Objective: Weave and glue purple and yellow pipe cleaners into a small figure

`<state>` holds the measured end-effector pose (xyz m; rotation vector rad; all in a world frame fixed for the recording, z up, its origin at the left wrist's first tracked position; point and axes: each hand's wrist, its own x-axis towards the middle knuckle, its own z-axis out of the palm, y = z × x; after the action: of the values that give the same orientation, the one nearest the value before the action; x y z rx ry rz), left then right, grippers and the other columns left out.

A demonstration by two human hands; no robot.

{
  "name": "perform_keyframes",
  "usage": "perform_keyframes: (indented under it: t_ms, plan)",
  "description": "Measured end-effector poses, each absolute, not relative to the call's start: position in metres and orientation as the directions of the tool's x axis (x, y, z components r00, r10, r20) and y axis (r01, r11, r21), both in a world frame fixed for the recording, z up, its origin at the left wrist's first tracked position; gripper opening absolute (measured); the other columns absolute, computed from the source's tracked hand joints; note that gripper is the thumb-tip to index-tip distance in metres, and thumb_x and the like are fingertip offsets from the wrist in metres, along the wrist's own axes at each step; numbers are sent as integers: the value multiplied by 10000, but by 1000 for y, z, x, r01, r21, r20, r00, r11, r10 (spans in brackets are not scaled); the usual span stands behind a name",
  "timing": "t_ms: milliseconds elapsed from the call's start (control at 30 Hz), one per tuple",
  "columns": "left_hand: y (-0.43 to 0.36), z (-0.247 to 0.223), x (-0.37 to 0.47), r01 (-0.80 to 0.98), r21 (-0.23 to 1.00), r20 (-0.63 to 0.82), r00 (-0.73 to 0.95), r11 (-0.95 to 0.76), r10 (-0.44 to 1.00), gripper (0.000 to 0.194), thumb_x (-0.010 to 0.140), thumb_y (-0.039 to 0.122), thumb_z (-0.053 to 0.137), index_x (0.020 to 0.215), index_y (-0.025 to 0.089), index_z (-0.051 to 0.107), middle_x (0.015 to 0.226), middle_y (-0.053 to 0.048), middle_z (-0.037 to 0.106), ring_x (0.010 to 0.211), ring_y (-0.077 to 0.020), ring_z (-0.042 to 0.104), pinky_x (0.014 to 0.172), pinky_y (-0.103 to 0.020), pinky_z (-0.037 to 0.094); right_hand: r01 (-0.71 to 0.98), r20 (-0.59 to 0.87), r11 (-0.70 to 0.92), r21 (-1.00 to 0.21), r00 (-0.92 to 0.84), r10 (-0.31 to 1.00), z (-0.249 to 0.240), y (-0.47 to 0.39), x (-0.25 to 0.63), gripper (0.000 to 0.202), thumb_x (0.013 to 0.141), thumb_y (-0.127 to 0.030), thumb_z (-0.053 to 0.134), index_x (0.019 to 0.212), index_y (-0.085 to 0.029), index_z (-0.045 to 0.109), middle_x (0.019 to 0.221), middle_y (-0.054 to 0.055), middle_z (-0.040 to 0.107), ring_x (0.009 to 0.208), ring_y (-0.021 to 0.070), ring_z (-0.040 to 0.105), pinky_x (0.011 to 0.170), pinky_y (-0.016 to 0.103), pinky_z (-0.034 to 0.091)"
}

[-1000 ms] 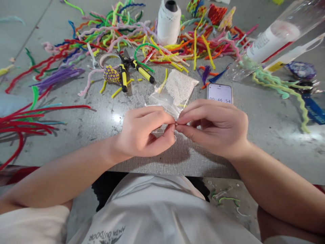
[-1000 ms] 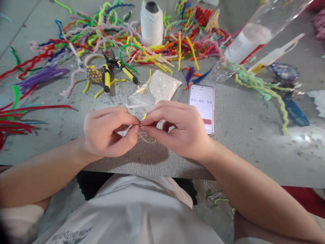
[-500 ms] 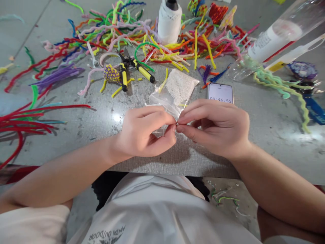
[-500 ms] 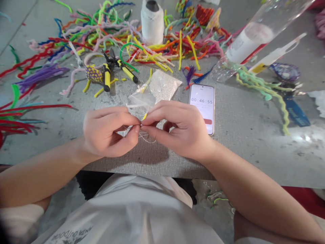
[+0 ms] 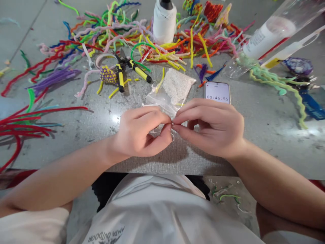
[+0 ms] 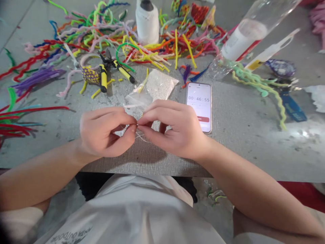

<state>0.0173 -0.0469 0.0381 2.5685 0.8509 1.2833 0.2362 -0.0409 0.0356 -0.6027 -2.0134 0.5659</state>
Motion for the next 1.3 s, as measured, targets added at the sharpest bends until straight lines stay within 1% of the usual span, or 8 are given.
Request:
perform_keyframes:
  t_ms: [167,367,467,600,767,900,1000,1300]
  plan:
    - [-47,37,18,419,383,677,479,-823,559,157,948,102,589,829,200,622,631,40,601,495,-78,448,486,-226,373,188,651,769,-612,-432,624,35,-42,235,130,946,-89,751,960,-219,744,886,28,780,707,115,701,458,221,501]
    - [-47,37,18,411,379,685,477,-829,550,155,944,98,588,828,197,616,610,50,554,490,-74,400,476,-225,350,199,633,748,-633,-424,648,36,-44,235,168,936,-69,747,954,-237,744,893,29,777,711,127,700,454,229,511]
    - [-47,37,18,410,379,685,478,-829,550,154,942,96,591,826,194,616,612,48,549,495,-72,396,479,-224,347,189,640,756,-627,-428,638,35,-44,235,123,941,-86,745,954,-209,737,893,27,770,722,110,696,479,203,523]
    - [-47,36,18,404,380,689,477,-832,546,153,944,100,588,827,195,616,618,45,548,504,-75,409,484,-224,352,185,662,779,-599,-432,612,34,-43,235,68,932,-90,752,947,-152,730,884,28,760,734,76,685,509,160,503]
    - [-46,36,17,379,396,684,487,-837,544,152,951,100,594,828,185,621,623,46,540,504,-69,390,477,-225,327,215,653,783,-584,-448,610,34,-42,236,98,937,-101,745,942,-198,732,873,11,754,726,95,682,505,192,491]
    - [-45,36,16,372,400,675,499,-838,544,150,954,97,587,839,184,628,627,42,542,512,-72,397,471,-230,311,218,637,775,-594,-462,617,35,-43,237,107,949,-106,725,942,-213,725,883,10,752,722,100,676,535,207,531]
    - [-46,36,16,375,399,669,505,-837,545,142,961,111,585,853,189,634,637,38,556,515,-76,396,463,-236,300,206,634,774,-598,-470,615,35,-44,237,107,952,-98,711,949,-205,716,886,15,745,729,99,672,562,211,557]
    - [-47,36,17,380,435,656,488,-816,576,162,970,109,585,831,184,618,624,50,535,510,-66,366,467,-236,273,198,644,779,-595,-463,609,37,-45,237,89,956,-93,707,958,-181,699,886,28,735,730,99,676,564,207,546]
